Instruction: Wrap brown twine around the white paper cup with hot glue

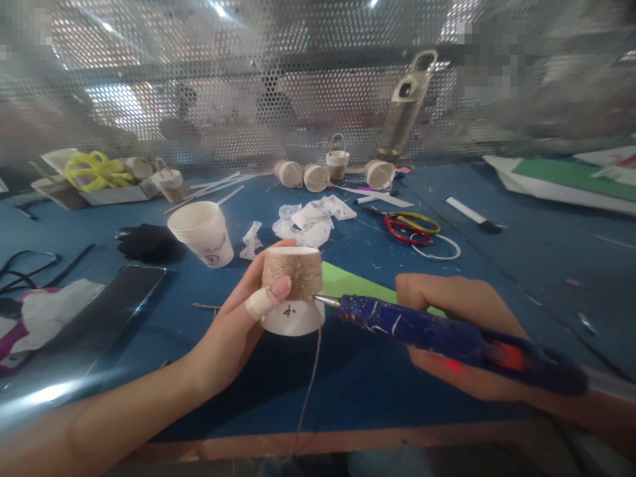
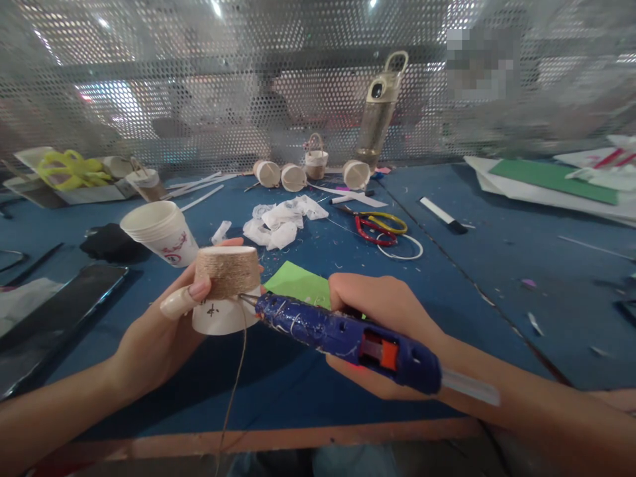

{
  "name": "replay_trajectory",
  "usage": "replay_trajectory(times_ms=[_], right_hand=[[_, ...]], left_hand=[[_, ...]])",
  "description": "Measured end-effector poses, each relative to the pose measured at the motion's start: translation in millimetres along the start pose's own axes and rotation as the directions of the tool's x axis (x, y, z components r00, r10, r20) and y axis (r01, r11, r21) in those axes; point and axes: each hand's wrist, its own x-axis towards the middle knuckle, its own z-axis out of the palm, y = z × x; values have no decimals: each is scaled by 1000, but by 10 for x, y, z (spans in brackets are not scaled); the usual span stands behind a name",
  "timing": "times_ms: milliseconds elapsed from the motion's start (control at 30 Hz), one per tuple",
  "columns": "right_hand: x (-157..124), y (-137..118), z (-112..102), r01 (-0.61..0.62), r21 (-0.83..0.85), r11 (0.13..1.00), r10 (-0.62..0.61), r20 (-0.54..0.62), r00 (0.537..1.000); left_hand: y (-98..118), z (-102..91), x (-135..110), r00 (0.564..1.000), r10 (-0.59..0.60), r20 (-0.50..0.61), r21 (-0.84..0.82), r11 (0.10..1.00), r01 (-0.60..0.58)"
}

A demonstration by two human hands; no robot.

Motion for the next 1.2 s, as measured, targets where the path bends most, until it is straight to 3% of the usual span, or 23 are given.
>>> replay_trajectory(times_ms=[467,833,1200], right_hand=[[17,-1,-3,-14,-31,999,14,3,1000],[24,-1,4,7,-61,998,-6,11,1000],[18,38,14,-2,-11,1000,2,13,1000]], left_hand=[[-15,-15,6,999,26,35,-19,1000,-25],[-2,11,21,999,-30,-40,-45,999,28],[-5,12,43,999,16,-28,-66,998,-18]])
